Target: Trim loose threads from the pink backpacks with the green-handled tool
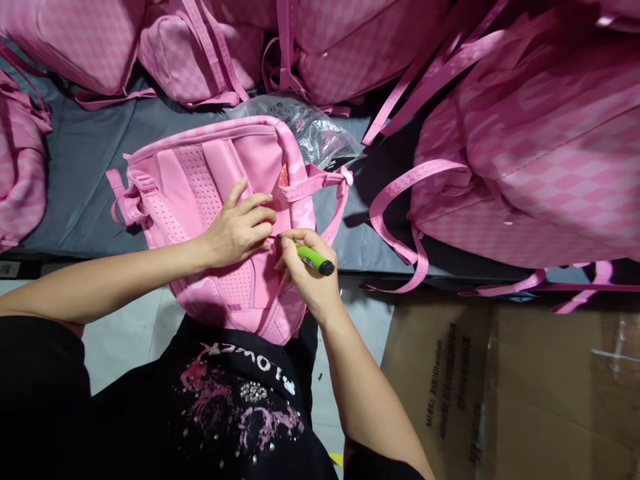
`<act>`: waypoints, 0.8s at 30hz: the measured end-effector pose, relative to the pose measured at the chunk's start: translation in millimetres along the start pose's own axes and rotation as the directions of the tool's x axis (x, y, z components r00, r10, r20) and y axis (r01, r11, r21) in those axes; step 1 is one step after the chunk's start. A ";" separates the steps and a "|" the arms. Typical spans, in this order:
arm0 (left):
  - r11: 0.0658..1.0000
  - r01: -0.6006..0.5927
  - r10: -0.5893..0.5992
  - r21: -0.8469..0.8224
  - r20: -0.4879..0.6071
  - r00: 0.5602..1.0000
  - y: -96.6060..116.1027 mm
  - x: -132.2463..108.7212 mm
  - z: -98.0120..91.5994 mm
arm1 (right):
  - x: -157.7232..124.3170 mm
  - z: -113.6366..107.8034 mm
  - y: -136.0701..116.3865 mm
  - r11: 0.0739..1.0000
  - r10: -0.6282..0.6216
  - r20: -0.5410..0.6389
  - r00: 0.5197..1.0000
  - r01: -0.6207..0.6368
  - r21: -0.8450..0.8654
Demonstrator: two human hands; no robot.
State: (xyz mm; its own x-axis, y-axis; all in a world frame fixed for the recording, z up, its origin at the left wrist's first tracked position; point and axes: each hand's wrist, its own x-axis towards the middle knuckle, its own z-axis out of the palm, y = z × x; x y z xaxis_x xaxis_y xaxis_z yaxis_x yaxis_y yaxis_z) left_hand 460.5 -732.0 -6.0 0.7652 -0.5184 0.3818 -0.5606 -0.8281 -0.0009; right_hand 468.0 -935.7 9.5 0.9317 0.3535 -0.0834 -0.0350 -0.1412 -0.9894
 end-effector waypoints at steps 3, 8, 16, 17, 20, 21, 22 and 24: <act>0.999 -0.022 0.023 0.040 -0.005 1.000 -1.9 -1.1 -2.9 | -3.0 -5.9 -1.4 0.997 0.066 0.054 0.996 -0.063 -0.052; 0.994 -0.042 0.039 0.102 0.039 0.998 3.5 -7.7 -9.9 | -10.9 -8.4 -0.8 0.995 0.049 0.016 0.999 -0.050 0.083; 0.978 -0.154 0.135 0.141 0.135 0.981 -11.9 16.0 -20.0 | -16.4 -16.9 2.3 0.997 0.063 0.040 0.997 -0.061 -0.042; 0.975 -0.176 0.147 0.139 0.193 0.970 -14.5 23.8 -24.2 | -20.3 -18.8 2.1 0.999 0.022 0.015 1.000 -0.021 -0.046; 0.982 -0.138 0.081 0.128 0.372 0.925 -17.6 43.4 -46.1 | -28.2 -14.3 4.2 0.978 -0.188 -0.058 0.980 0.182 -0.103; 0.986 -0.112 0.053 0.121 0.411 0.910 -15.5 47.3 -56.7 | -28.8 -8.9 5.3 0.957 -0.269 -0.071 0.961 0.257 -0.135; 0.990 -0.088 0.034 0.108 0.424 0.905 -10.5 49.5 -69.0 | -28.9 -2.3 6.0 0.925 -0.355 -0.091 0.930 0.335 -0.179; 0.995 -0.054 0.018 0.083 0.382 0.924 9.0 48.8 -97.5 | -29.9 10.7 5.2 0.817 -0.559 -0.161 0.813 0.508 -0.273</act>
State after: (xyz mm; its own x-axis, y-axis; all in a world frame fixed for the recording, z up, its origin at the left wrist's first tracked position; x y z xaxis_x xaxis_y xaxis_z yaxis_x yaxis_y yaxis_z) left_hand 462.0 -744.0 102.7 0.8177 -0.5756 -0.0007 -0.5729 -0.8137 -0.0980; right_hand 436.1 -937.1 5.6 0.8354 0.2177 0.5046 0.5433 -0.1888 -0.8180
